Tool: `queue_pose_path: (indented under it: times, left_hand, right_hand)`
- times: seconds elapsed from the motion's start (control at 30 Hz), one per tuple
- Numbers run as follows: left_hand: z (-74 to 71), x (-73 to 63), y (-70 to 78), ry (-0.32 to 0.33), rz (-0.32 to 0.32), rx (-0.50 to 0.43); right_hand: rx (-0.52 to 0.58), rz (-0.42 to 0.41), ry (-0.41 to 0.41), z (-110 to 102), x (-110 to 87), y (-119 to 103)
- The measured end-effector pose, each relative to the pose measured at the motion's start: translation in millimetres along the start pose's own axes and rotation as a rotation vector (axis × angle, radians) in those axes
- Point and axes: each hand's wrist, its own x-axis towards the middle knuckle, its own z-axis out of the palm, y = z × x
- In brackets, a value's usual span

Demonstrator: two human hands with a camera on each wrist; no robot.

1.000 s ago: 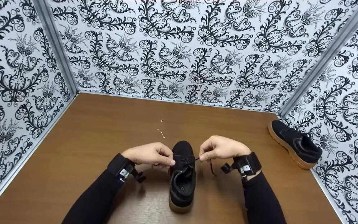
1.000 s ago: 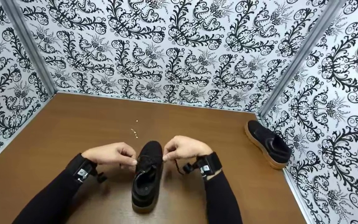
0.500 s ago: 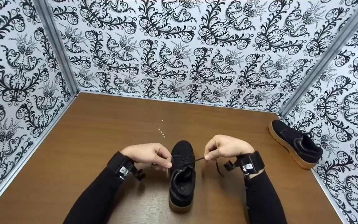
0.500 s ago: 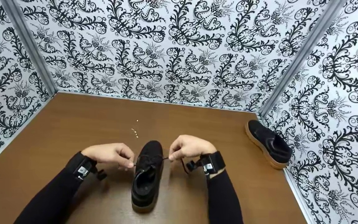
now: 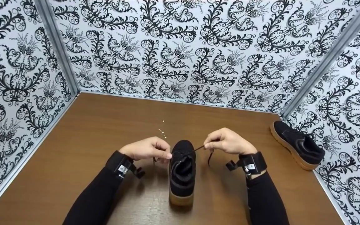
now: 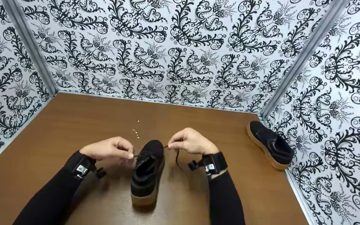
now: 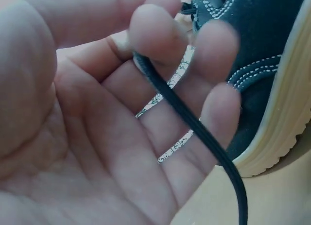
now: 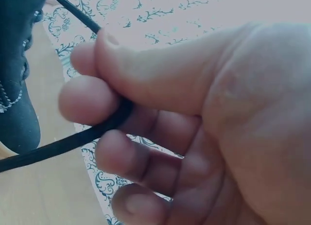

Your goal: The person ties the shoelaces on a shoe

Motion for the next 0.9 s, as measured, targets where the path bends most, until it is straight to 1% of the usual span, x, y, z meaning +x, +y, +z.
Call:
queue_pose_path:
  times: [0.27,0.47,0.53,0.63,0.8,0.9]
  left_hand:
    - [-0.4,0.4,3.2,0.069,0.052,0.031]
    - [0.8,1.7,4.7,0.092,0.074,0.016]
    - [1.3,2.4,4.6,0.100,0.067,0.016]
    - [3.4,3.2,2.3,0.103,0.040,0.019]
    - [10.3,6.6,-3.6,0.090,0.001,-0.003]
    - [14.7,9.1,-5.9,0.088,-0.010,-0.016]
  right_hand:
    - [-0.049,-0.117,0.072,-2,0.0,-2]
    - [-0.027,-0.139,0.116,-1,-0.2,-2]
    - [-0.026,-0.134,0.120,0,-0.3,-1]
    - [-0.029,-0.112,0.101,0,-0.1,2]
    - [-0.022,-0.040,0.047,-2,-1.6,3]
    - [-0.026,0.005,0.044,-4,-3.8,4]
